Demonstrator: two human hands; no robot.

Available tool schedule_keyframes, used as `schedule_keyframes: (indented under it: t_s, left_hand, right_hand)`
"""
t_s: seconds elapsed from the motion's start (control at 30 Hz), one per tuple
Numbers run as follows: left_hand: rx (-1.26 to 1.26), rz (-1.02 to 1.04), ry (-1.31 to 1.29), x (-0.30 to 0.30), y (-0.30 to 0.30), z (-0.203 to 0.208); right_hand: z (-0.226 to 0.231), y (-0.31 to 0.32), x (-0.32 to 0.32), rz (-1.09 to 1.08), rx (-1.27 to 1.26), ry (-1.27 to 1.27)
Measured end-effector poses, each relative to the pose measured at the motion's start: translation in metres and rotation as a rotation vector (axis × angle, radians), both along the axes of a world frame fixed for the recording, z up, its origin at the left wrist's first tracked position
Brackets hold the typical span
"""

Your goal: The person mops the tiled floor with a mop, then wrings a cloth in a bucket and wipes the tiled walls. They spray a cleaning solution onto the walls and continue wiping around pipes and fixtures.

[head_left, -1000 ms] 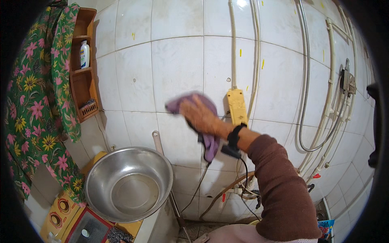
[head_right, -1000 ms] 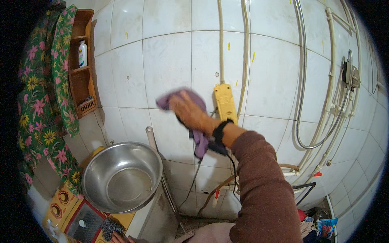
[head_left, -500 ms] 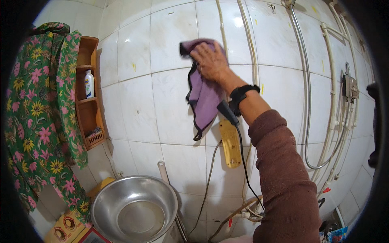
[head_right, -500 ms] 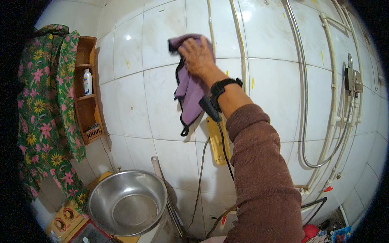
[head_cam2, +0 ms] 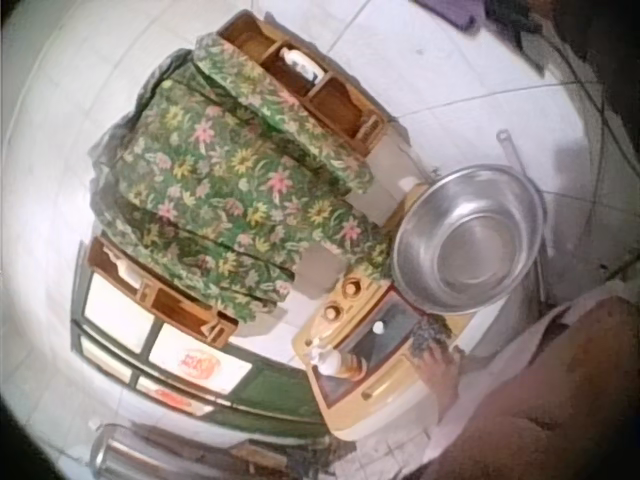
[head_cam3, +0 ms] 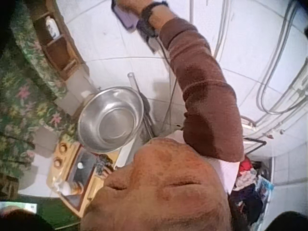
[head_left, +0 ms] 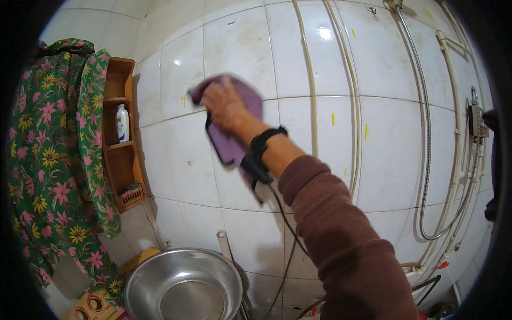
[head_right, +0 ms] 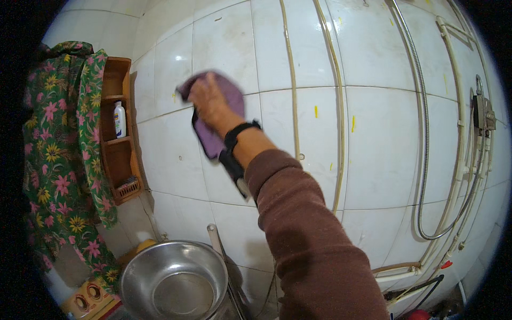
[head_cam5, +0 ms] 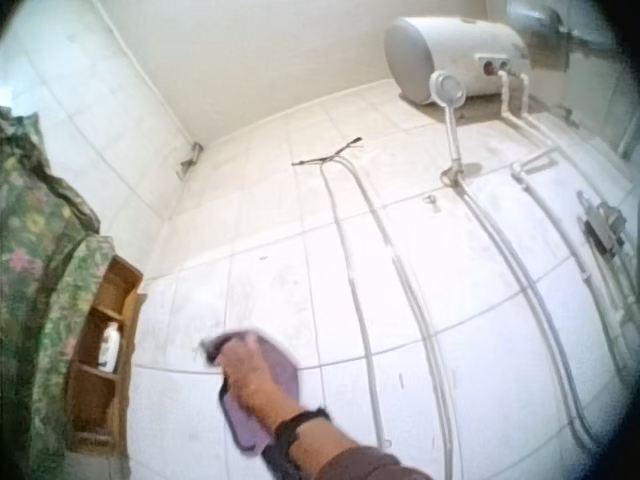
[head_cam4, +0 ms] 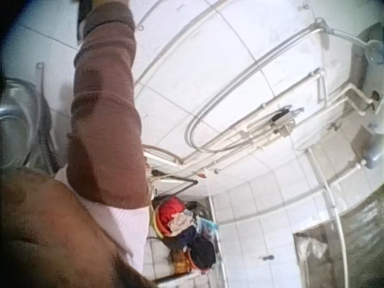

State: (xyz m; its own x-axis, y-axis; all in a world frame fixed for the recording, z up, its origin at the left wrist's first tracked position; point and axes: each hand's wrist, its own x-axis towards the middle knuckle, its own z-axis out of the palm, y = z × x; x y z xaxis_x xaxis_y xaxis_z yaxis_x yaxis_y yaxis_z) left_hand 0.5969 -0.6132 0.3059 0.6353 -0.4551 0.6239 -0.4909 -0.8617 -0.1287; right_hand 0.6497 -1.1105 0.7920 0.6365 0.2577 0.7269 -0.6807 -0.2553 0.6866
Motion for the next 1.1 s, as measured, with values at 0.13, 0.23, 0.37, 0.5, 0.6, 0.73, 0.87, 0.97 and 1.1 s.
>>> schedule_keyframes:
  t_s: [0.13, 0.23, 0.37, 0.5, 0.6, 0.73, 0.87, 0.97, 1.1]
  left_hand:
    - [-0.027, -0.002, -0.009, 0.001, 0.004, -0.004]
    - [-0.061, -0.056, -0.006, 0.0, 0.003, 0.0]
    - [-0.062, -0.023, 0.04, -0.002, -0.002, 0.011]
    - [-0.203, -0.078, 0.082, -0.001, -0.007, 0.027]
    - [-0.14, -0.042, 0.113, -0.001, -0.009, 0.037]
    - [-0.111, -0.023, 0.126, 0.001, -0.011, 0.042]
    - [-0.1, -0.01, 0.129, 0.004, -0.014, 0.042]
    - [-0.094, -0.014, 0.124, 0.004, -0.013, 0.038]
    - [-0.095, -0.034, 0.113, 0.003, -0.004, 0.024]
  right_hand:
    - [-0.043, -0.003, 0.008, 0.139, 0.034, 0.307]
    - [0.004, -0.015, -0.022, 0.193, 0.013, 0.125]
    - [0.093, -0.029, -0.1, 0.111, -0.104, -0.32]
    - [0.145, -0.026, -0.142, -0.171, -0.041, -0.556]
    - [0.162, -0.023, -0.123, -0.197, -0.026, -0.588]
    - [0.176, -0.023, -0.074, -0.111, -0.102, -0.5]
    - [0.161, -0.022, -0.016, -0.038, -0.132, -0.338]
    - [0.127, -0.019, 0.036, -0.007, -0.054, -0.179]
    - [0.026, -0.017, 0.087, 0.095, -0.072, 0.047]
